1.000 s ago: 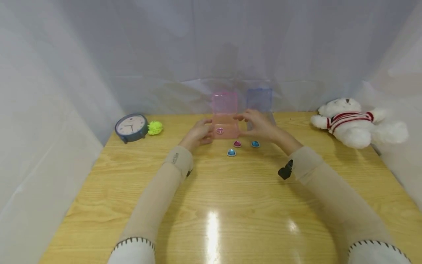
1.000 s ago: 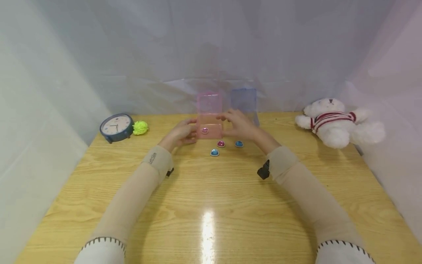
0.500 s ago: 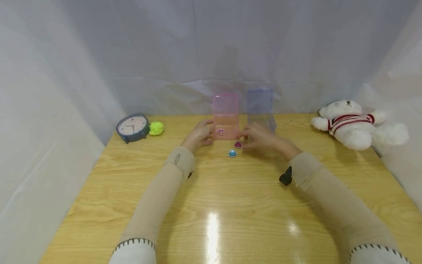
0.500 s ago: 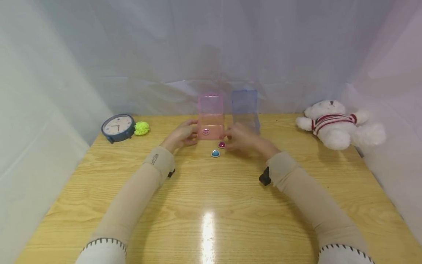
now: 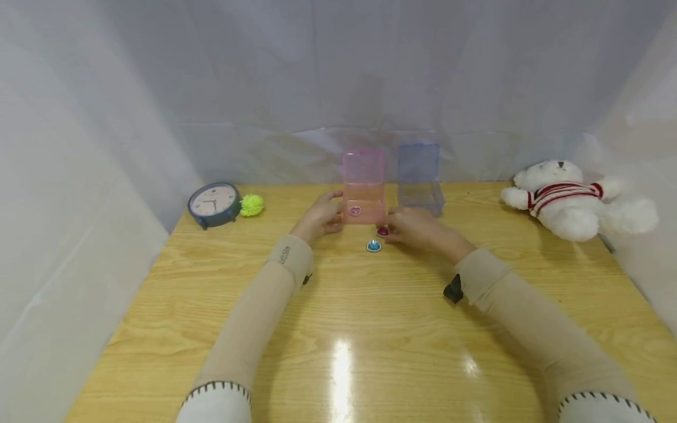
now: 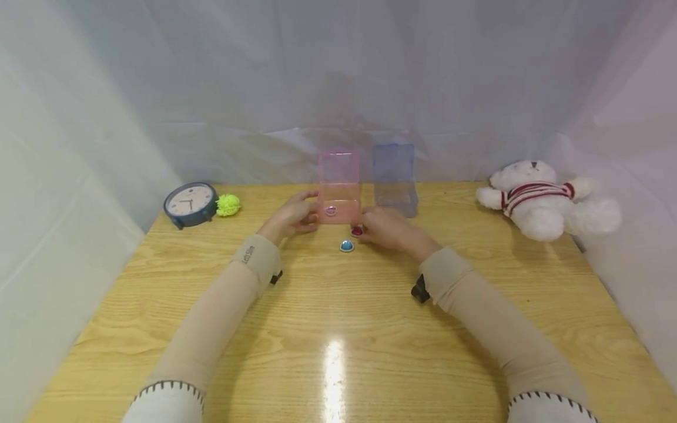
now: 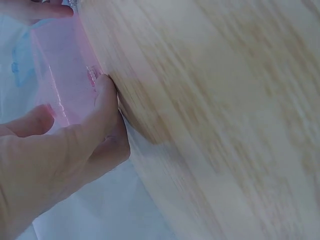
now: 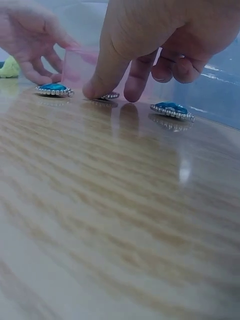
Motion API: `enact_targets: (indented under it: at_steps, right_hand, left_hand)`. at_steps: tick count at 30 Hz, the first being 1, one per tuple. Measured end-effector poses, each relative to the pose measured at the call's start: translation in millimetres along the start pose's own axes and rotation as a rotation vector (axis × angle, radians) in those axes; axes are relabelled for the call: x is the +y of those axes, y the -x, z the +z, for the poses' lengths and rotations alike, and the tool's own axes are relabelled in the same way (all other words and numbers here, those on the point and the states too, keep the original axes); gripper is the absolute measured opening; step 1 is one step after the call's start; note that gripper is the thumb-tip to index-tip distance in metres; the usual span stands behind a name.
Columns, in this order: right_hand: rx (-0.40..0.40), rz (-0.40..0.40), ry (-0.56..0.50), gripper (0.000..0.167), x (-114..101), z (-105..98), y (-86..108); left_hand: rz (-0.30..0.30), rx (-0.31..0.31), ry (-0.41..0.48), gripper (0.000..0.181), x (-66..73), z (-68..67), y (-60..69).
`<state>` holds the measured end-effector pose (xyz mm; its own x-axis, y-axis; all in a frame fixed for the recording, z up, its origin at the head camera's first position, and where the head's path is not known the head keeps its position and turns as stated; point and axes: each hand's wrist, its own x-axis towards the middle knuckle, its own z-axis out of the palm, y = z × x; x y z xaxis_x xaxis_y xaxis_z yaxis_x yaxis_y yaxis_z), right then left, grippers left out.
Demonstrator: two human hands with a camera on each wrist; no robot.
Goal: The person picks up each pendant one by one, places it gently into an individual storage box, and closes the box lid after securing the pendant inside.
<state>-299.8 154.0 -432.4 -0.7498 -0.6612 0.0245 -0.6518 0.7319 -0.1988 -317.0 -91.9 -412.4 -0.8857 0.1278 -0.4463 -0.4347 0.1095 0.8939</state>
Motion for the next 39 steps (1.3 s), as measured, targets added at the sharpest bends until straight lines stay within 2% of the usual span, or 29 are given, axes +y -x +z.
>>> enact_targets:
  at_steps: [14, 21, 28, 30, 33, 36, 39]
  right_hand:
    - [-0.003, 0.024, -0.025, 0.033, 3, 2, -0.8]
    - [0.000, 0.054, -0.048, 0.025, 3, 2, 0.1]
    - [0.011, 0.077, -0.058, 0.028, 4, 4, 2.7]
    - [0.031, 0.071, -0.089, 0.028, 4, 3, 3.6]
    - [0.088, 0.053, -0.197, 0.027, 2, -1, 4.7]
    - [0.181, 0.001, -0.283, 0.028, 2, -5, 4.1]
    - [0.289, -0.054, -0.310, 0.030, 2, -11, 3.1]
  left_hand:
    - [0.008, 0.005, -0.008, 0.053, 0.7, 1.8, 0.8]
    - [0.018, 0.000, -0.003, 0.053, 0.2, 3.3, 0.0]
    - [0.031, 0.014, -0.011, 0.053, -1.3, 6.9, 1.1]
    - [0.043, 0.019, -0.030, 0.053, -2.3, 7.8, -0.3]
    - [0.069, 0.029, -0.056, 0.053, -3.9, 8.7, -4.0]
    - [0.096, 0.050, -0.054, 0.054, -4.4, 9.5, -7.3]
    - [0.113, 0.057, -0.022, 0.056, -3.2, 10.6, -8.6]
